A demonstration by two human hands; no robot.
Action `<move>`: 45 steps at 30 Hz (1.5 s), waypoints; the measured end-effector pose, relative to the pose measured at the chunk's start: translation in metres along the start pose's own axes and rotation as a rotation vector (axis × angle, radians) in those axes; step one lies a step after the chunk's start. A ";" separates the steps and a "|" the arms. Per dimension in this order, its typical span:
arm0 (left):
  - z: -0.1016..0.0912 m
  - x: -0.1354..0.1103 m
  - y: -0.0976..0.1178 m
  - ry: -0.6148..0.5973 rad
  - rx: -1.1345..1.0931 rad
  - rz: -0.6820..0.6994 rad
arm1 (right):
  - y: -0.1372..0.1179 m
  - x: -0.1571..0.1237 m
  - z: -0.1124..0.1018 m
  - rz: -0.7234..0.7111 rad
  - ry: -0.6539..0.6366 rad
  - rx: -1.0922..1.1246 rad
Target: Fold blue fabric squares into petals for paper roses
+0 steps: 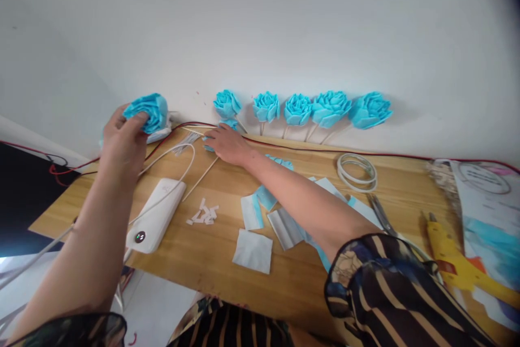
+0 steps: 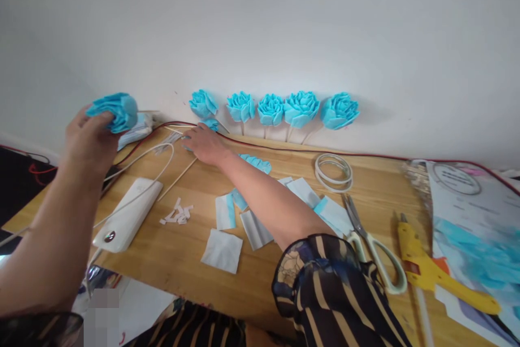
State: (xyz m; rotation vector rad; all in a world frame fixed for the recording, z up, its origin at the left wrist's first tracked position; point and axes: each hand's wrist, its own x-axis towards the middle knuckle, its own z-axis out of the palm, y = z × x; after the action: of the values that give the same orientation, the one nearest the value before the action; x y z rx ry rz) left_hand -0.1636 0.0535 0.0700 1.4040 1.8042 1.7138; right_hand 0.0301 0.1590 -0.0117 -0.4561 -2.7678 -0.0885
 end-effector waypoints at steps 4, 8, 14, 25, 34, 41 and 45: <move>0.020 0.002 0.000 -0.034 0.303 0.034 | -0.001 -0.014 -0.010 -0.052 0.013 0.029; 0.048 0.001 0.000 -0.165 0.725 0.133 | -0.014 -0.042 -0.036 -0.144 -0.003 0.045; 0.076 0.006 -0.006 -0.300 0.859 0.159 | -0.052 -0.102 -0.086 -0.220 0.038 0.056; 0.081 0.001 -0.007 -0.427 0.704 0.143 | -0.064 -0.150 -0.105 -0.036 -0.013 0.131; 0.054 0.004 -0.030 -0.387 0.545 -0.046 | -0.008 -0.103 -0.057 0.571 0.052 0.691; 0.058 0.009 -0.035 -0.548 0.540 -0.163 | 0.017 -0.056 -0.024 0.709 0.107 0.839; 0.065 0.011 -0.035 -0.607 0.485 -0.192 | 0.023 -0.041 -0.012 0.736 0.089 0.821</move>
State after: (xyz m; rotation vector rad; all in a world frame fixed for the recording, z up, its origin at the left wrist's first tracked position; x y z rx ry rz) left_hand -0.1354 0.1076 0.0266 1.6247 1.9528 0.6582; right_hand 0.0779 0.1673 -0.0139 -1.1128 -2.1071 1.0967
